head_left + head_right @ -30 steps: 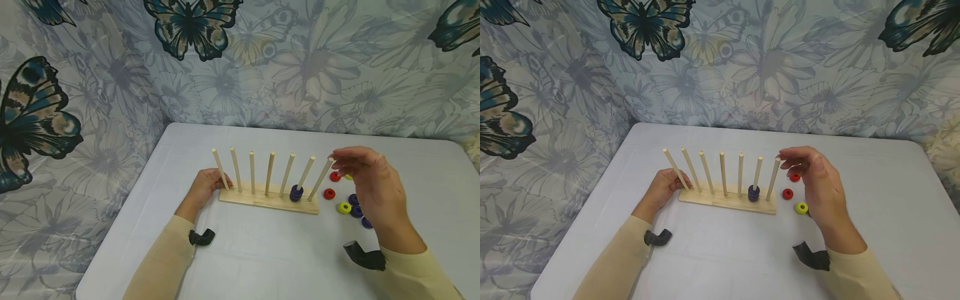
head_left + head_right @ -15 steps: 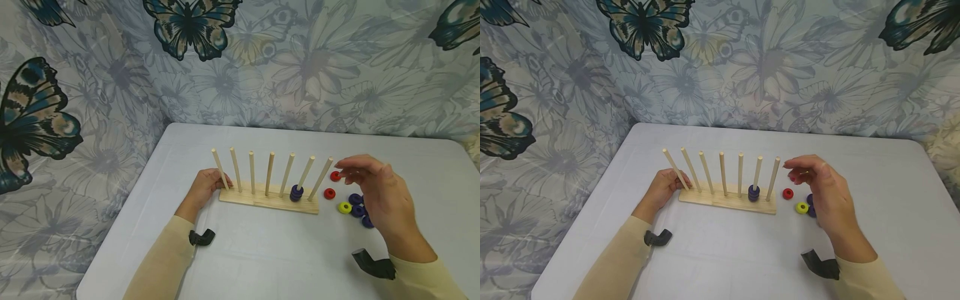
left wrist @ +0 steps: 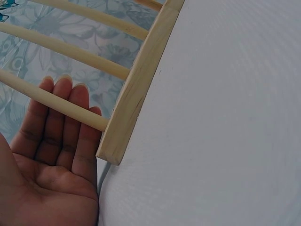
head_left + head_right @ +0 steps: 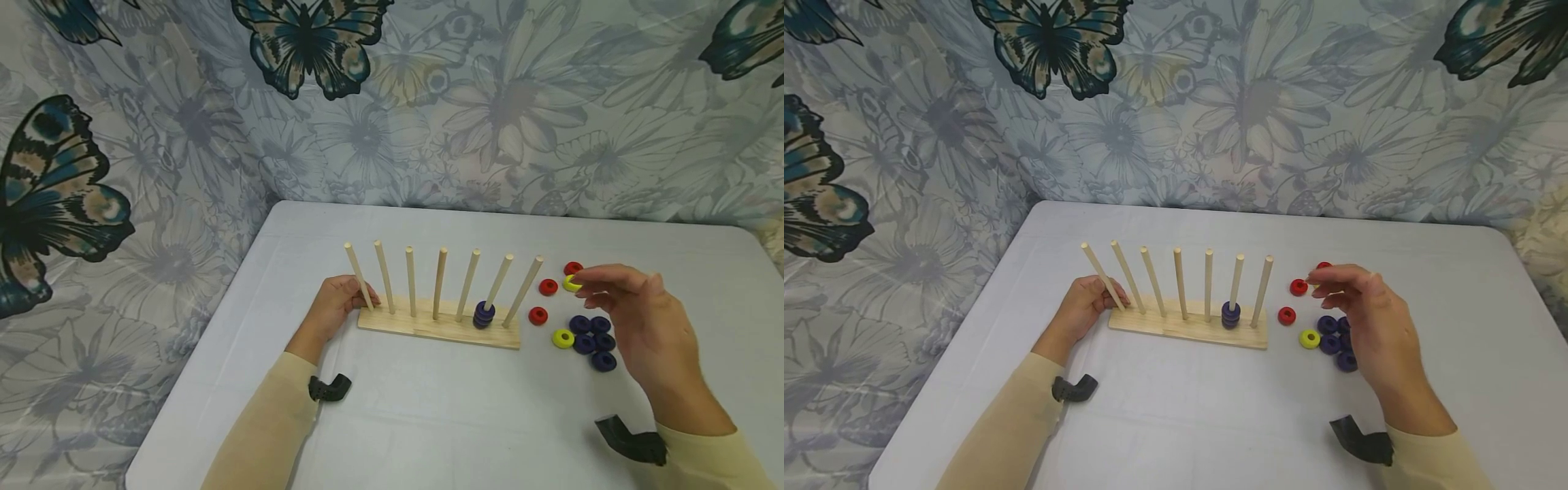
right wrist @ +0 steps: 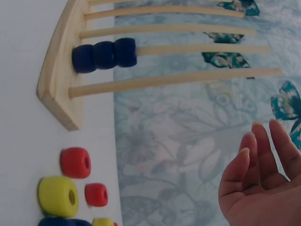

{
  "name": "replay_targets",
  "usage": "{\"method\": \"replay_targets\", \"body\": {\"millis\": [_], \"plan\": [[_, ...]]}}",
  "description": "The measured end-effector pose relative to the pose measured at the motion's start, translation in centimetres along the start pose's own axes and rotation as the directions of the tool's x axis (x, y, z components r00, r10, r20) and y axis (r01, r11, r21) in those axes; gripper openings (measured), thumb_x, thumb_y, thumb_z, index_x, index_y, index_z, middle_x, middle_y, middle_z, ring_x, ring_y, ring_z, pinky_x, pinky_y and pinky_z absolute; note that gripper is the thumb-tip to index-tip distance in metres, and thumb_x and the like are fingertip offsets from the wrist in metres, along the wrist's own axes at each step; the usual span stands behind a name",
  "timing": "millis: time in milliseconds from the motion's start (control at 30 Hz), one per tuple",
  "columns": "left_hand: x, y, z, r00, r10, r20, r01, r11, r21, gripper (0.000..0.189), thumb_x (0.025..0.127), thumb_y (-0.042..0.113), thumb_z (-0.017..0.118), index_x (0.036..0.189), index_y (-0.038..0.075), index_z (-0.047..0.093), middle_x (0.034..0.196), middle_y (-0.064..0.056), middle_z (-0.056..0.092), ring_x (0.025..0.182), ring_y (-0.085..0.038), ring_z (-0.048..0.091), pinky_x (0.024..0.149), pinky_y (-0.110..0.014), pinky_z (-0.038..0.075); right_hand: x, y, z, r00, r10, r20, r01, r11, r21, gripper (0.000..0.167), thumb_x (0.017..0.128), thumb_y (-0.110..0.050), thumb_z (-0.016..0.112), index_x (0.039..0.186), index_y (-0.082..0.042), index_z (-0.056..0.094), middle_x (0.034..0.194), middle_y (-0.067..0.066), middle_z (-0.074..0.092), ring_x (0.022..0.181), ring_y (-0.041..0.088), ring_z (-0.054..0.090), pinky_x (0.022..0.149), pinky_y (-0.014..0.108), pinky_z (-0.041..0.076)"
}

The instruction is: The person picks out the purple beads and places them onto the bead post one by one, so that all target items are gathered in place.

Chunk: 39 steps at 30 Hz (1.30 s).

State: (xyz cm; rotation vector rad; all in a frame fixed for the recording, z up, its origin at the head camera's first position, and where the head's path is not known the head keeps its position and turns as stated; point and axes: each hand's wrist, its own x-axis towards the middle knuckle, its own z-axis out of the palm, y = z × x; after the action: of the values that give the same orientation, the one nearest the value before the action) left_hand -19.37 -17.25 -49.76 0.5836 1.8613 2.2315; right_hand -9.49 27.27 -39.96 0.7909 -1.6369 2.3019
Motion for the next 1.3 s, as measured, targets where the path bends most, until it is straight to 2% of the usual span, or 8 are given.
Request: {"method": "replay_targets", "body": {"millis": [267,467,667,733,900,933,1233,1300], "plan": [[0.0,0.1,0.1,1.0,0.004,0.003,-0.004,1.0,-0.002,0.098,0.093,0.069,0.072,0.101,-0.028,0.061,0.092,-0.007,0.078,0.088,-0.019,0.077,0.082,-0.033,0.064,-1.2,0.2,-1.6,0.998,0.045,-0.053,-0.049,0.996,-0.08,0.055,0.122,-0.019,0.024,0.135,0.022,0.058,0.135,0.02,0.067,0.116,0.028,0.061,0.098,0.026,0.05],[0.0,0.1,0.1,1.0,0.006,0.003,-0.006,1.0,-0.007,0.098,0.093,0.068,0.071,0.101,-0.029,0.061,0.092,-0.006,0.078,0.088,-0.018,0.077,0.083,-0.032,0.064,-2.2,0.2,-2.7,0.972,0.133,-0.194,-0.177,0.957,-0.231,0.05,0.122,-0.021,0.031,0.134,0.014,0.064,0.132,0.015,0.067,0.113,0.025,0.059,0.097,0.023,0.049],[-0.1,0.2,0.2,1.0,0.003,0.003,-0.003,1.0,-0.012,0.097,0.093,0.068,0.071,0.101,-0.028,0.061,0.092,-0.006,0.078,0.088,-0.017,0.077,0.084,-0.032,0.063,-3.1,1.1,-4.6,0.963,0.15,-0.224,-0.208,0.943,-0.259,0.047,0.122,-0.017,0.032,0.136,0.015,0.063,0.13,0.012,0.069,0.112,0.021,0.06,0.095,0.02,0.05],[-0.1,0.2,0.2,1.0,0.008,0.005,-0.008,1.0,-0.012,0.097,0.094,0.067,0.071,0.101,-0.029,0.061,0.092,-0.006,0.078,0.088,-0.017,0.077,0.084,-0.032,0.063,-3.4,1.4,-5.2,0.943,0.177,-0.282,-0.278,0.884,-0.376,0.045,0.122,-0.02,0.034,0.137,0.009,0.065,0.129,0.007,0.069,0.111,0.019,0.06,0.093,0.017,0.05],[0.0,0.0,0.1,1.0,0.014,0.011,-0.014,1.0,-0.023,0.096,0.095,0.066,0.071,0.101,-0.03,0.059,0.093,-0.007,0.078,0.088,-0.018,0.077,0.084,-0.032,0.063,-4.2,2.0,-6.7,0.87,0.258,-0.42,-0.486,0.591,-0.644,0.04,0.121,-0.029,0.042,0.141,-0.003,0.066,0.124,-0.012,0.068,0.111,0.009,0.059,0.087,0.009,0.047],[0.0,0.0,0.0,1.0,0.014,0.013,-0.014,1.0,-0.021,0.096,0.095,0.065,0.071,0.101,-0.03,0.059,0.093,-0.007,0.078,0.088,-0.018,0.077,0.084,-0.032,0.064,-4.4,2.2,-7.0,0.859,0.272,-0.433,-0.508,0.554,-0.659,0.04,0.121,-0.03,0.043,0.141,-0.004,0.065,0.124,-0.014,0.067,0.111,0.008,0.059,0.086,0.008,0.047],[0.0,0.2,0.0,1.0,0.018,0.02,-0.018,1.0,-0.007,0.096,0.096,0.066,0.07,0.101,-0.03,0.06,0.093,-0.005,0.078,0.088,-0.018,0.077,0.082,-0.032,0.064,-5.2,3.5,-8.7,0.799,0.371,-0.474,-0.601,0.444,-0.665,0.039,0.114,-0.034,0.063,0.139,-0.004,0.064,0.122,-0.013,0.065,0.104,0.008,0.059,0.078,0.008,0.048],[0.0,0.2,0.0,1.0,0.013,0.019,-0.013,1.0,-0.009,0.096,0.096,0.066,0.07,0.102,-0.029,0.06,0.093,-0.005,0.078,0.088,-0.018,0.077,0.083,-0.032,0.063,-5.3,3.6,-8.9,0.794,0.388,-0.468,-0.603,0.411,-0.683,0.041,0.112,-0.033,0.067,0.14,-0.003,0.065,0.122,-0.01,0.065,0.103,0.006,0.058,0.077,0.008,0.047]]}}
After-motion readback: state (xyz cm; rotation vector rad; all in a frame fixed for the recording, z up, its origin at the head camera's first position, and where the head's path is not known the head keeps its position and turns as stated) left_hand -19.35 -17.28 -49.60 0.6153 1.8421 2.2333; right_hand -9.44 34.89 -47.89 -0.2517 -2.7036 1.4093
